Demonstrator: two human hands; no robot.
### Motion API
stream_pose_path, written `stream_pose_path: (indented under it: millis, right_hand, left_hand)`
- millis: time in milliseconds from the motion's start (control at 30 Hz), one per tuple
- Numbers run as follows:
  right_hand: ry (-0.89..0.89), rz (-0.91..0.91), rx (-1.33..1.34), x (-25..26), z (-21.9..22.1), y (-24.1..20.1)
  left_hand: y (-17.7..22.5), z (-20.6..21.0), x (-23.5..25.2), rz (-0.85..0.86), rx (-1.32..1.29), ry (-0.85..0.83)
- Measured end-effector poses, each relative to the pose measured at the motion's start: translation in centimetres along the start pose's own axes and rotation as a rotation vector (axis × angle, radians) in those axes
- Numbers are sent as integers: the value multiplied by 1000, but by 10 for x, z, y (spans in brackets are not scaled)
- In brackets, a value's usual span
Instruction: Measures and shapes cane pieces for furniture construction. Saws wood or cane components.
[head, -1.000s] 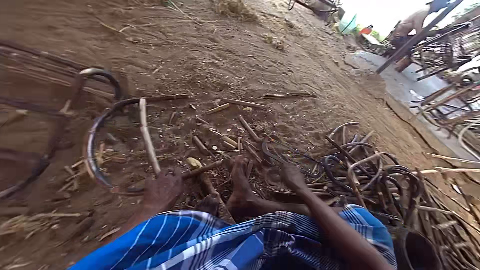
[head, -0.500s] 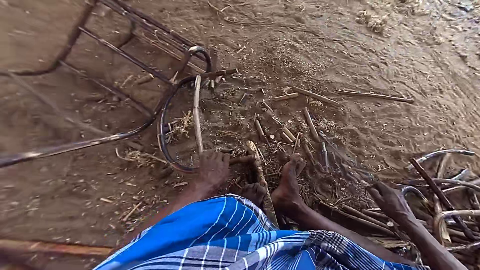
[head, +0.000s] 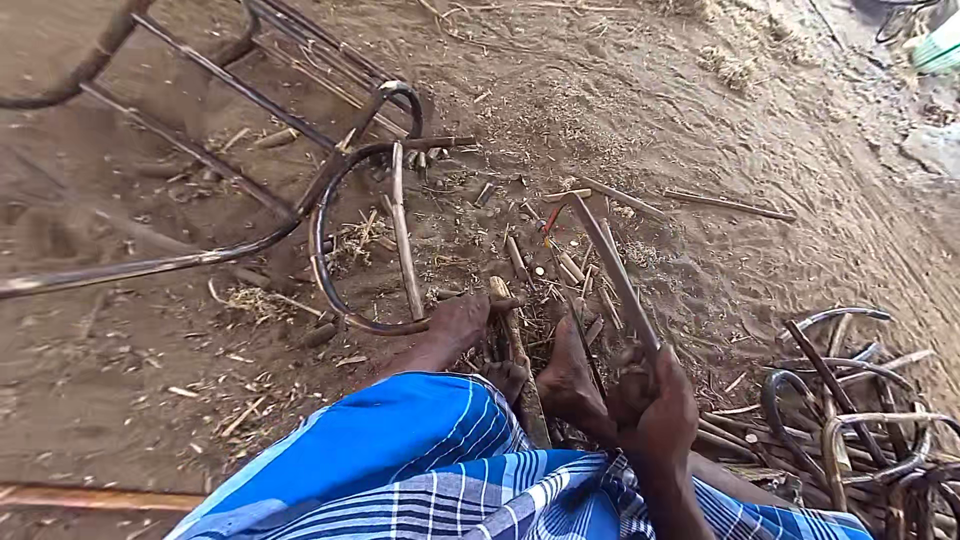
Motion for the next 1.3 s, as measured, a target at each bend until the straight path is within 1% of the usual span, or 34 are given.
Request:
stream_pose_path:
  millis: [33, 67, 100, 133, 233, 500, 700, 767, 867, 933, 1067, 1233, 1300]
  right_hand:
    - [4, 6, -16, -13, 5, 8]
    - [10, 9, -37, -25, 9, 14]
    - [-6, 4, -72, -36, 12, 17]
    - [-26, 0, -102, -45, 13, 19]
    - [-50, 0, -138, -59, 16, 25]
    - [-58, -25, -113, -76, 14, 29]
    - [-142, -116, -342, -79, 18, 26]
    - [-171, -173, -392, -81, 19, 25]
    - [-201, -206, -435, -87, 19, 24]
    - [-203, -200, -464, -92, 19, 21]
    - [-187, -137, -466, -98, 18, 16]
    - [-180, -148, -466, -98, 17, 13]
    - [-184, -124, -427, -97, 17, 13]
  left_hand:
    - [-21, 38, 14, -65, 34, -216]
    - [-33, 62, 25, -144, 83, -440]
    - [-36, 73, 32, -201, 113, -560]
    - [-35, 76, 36, -236, 132, -618]
    - [-32, 74, 37, -275, 144, -626]
    - [-29, 73, 36, -262, 164, -625]
    - [-30, 78, 35, -256, 187, -614]
    - [-29, 78, 37, -251, 188, -611]
    - [-31, 78, 37, -255, 190, -614]
    - [-31, 78, 36, -265, 171, -605]
    - [-28, 69, 36, -284, 155, -642]
    - [-28, 69, 36, -274, 158, -641]
    - [-28, 68, 39, -282, 169, -651]
Point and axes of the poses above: each hand's wrist, its own x-axis towards the middle knuckle, its own z-axis out of the palm, y = z × x, the point moved 4 cm from there along x, towards the middle knuckle, and after that the axes turned 13 degrees about -z, right-handed, at the moved point
